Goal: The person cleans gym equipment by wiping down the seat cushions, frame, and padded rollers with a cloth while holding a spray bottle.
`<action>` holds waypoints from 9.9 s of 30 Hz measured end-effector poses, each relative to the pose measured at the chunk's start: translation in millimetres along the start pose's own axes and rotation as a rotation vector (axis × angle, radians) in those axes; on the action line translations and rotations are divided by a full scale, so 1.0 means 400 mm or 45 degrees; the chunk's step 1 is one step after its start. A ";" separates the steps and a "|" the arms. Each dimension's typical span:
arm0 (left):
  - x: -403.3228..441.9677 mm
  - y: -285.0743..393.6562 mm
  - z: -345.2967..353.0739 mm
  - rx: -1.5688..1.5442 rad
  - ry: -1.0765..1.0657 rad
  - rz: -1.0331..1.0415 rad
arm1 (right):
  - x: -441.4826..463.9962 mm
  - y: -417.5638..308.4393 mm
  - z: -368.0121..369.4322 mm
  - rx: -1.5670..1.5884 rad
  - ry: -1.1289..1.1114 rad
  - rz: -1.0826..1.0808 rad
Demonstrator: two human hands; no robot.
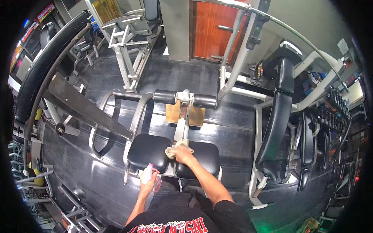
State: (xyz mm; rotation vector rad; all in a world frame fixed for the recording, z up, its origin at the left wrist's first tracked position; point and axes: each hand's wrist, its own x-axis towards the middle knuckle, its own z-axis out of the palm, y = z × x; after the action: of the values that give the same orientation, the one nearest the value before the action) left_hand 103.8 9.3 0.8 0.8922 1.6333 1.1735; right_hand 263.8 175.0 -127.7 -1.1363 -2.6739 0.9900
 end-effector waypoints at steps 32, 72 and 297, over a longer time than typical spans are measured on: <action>0.108 0.025 -0.091 0.075 0.133 -0.075 | 0.210 0.030 -0.025 -0.455 -1.097 -0.144; 0.049 0.000 -0.098 0.060 0.200 -0.114 | 0.266 0.159 -0.022 -0.264 -0.906 0.033; -0.110 -0.051 0.079 -0.072 -0.016 -0.003 | -0.112 0.062 0.019 0.026 0.575 0.223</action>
State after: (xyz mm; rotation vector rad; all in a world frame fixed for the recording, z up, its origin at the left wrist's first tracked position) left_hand 146.9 -27.1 -11.7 0.8601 1.5833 1.2043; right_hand 309.5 154.2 -140.4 -1.4116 -2.2345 0.6744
